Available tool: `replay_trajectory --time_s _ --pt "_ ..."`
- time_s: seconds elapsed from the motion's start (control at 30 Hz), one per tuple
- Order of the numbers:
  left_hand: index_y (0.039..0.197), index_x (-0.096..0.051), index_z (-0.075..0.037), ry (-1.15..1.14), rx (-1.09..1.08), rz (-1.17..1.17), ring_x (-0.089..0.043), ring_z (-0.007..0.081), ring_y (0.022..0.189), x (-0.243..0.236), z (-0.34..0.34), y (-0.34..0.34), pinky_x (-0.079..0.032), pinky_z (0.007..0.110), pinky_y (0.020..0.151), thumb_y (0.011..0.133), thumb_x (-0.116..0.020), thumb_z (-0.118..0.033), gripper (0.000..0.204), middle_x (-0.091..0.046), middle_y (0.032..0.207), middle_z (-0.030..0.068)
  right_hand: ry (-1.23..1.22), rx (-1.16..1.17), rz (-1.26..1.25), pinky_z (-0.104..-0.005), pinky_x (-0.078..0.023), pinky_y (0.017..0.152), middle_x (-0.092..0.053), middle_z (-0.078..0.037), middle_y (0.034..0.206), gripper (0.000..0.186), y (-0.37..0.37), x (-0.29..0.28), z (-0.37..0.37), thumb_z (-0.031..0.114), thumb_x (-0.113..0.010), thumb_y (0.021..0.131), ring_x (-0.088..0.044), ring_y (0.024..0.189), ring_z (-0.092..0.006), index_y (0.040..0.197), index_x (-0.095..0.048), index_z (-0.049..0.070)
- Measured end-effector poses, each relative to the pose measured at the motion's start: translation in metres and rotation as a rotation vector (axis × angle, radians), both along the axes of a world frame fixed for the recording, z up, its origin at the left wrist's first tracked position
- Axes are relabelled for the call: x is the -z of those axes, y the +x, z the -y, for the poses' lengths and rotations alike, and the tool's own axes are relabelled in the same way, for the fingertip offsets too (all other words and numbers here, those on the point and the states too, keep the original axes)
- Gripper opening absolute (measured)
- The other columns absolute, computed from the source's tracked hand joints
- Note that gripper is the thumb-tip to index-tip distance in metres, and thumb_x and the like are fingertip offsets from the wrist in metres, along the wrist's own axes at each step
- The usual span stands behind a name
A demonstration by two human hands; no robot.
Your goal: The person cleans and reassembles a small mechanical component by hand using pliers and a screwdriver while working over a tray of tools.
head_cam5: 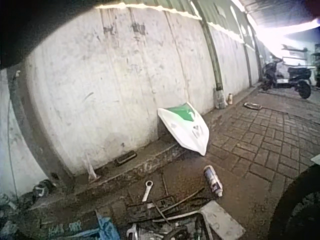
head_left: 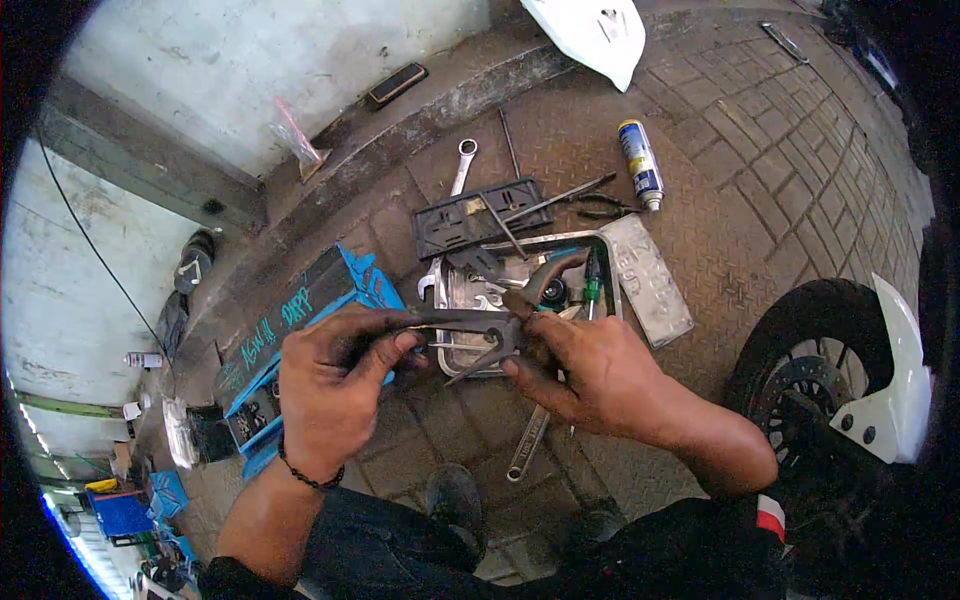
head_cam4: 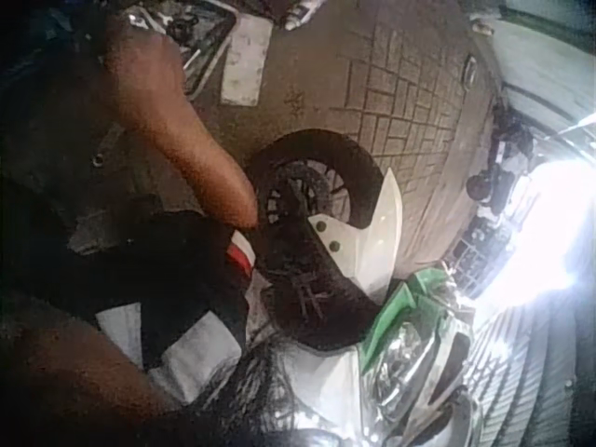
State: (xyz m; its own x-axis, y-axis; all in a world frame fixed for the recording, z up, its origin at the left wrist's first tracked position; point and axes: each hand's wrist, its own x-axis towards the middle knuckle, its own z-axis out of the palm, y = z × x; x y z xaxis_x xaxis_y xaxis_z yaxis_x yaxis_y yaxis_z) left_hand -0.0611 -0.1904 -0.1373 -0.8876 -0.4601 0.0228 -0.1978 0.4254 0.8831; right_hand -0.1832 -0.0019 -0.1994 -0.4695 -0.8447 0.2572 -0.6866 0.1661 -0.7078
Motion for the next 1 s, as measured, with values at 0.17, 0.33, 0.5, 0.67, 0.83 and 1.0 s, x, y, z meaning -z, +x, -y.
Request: replay_trajectory --time_s 0.17,0.33,0.5,0.67,0.83,1.0 --pt "0.086 -0.062 0.003 -0.314 0.113 -0.029 -0.065 0.0179 0.064 0.006 0.003 0.002 -0.049 0.026 0.059 0.081 -0.062 0.0 0.006 -0.062 0.075 0.0117 0.133 0.014 -0.103 -0.0435 -0.048 0.051 -0.061 -0.013 0.069 0.032 0.004 0.0 0.001 0.029 -0.065 0.081 -0.061 0.058 -0.0328 0.092 -0.054 0.001" --pt "0.086 -0.062 0.002 -0.42 0.143 -0.005 -0.065 0.0194 0.062 0.004 0.0 0.01 -0.048 0.028 0.056 0.081 -0.06 0.001 0.005 -0.061 0.074 0.0125 0.231 -0.035 -0.25 -0.0416 -0.049 0.047 -0.061 -0.014 0.069 0.029 0.008 -0.008 -0.001 0.029 -0.058 0.083 -0.062 0.057 -0.0318 0.092 -0.053 0.002" --pt "0.085 -0.062 0.003 -0.389 0.14 0.087 -0.065 0.02 0.06 0.005 -0.012 0.008 -0.048 0.029 0.055 0.081 -0.06 -0.002 0.006 -0.062 0.074 0.013 0.198 -0.011 -0.521 -0.0383 -0.047 0.046 -0.056 -0.008 0.066 0.032 0.007 -0.002 -0.014 0.03 -0.067 0.074 -0.06 0.053 -0.0261 0.088 -0.054 0.004" --pt "0.085 -0.062 0.003 -0.265 0.126 0.186 -0.065 0.0216 0.059 0.014 -0.012 0.001 -0.049 0.031 0.058 0.082 -0.061 -0.007 0.011 -0.063 0.075 0.0142 0.225 -0.063 -0.656 -0.0351 -0.051 0.047 -0.058 -0.01 0.068 0.015 -0.001 0.0 -0.019 0.016 -0.051 0.079 -0.063 0.056 -0.0245 0.088 -0.051 0.003" --pt "0.087 -0.062 0.004 -0.555 0.224 0.047 -0.064 0.029 0.07 0.027 0.018 0.029 -0.049 0.036 0.061 0.08 -0.059 -0.01 0.016 -0.062 0.078 0.0172 0.508 -0.106 -0.152 -0.0454 -0.049 0.06 -0.061 -0.016 0.071 0.031 0.016 -0.007 0.012 0.032 -0.062 0.08 -0.061 0.067 -0.0364 0.089 -0.055 0.003" --pt "0.097 -0.054 0.0 -0.586 0.528 0.234 -0.059 0.0345 0.081 0.027 0.018 0.036 -0.052 0.038 0.07 0.069 -0.061 -0.016 0.032 -0.053 0.097 0.0179 0.343 -0.144 0.372 -0.0403 -0.048 0.085 -0.062 -0.025 0.098 0.05 0.01 0.016 0.002 0.027 -0.062 0.083 -0.061 0.092 -0.039 0.122 -0.051 -0.002"
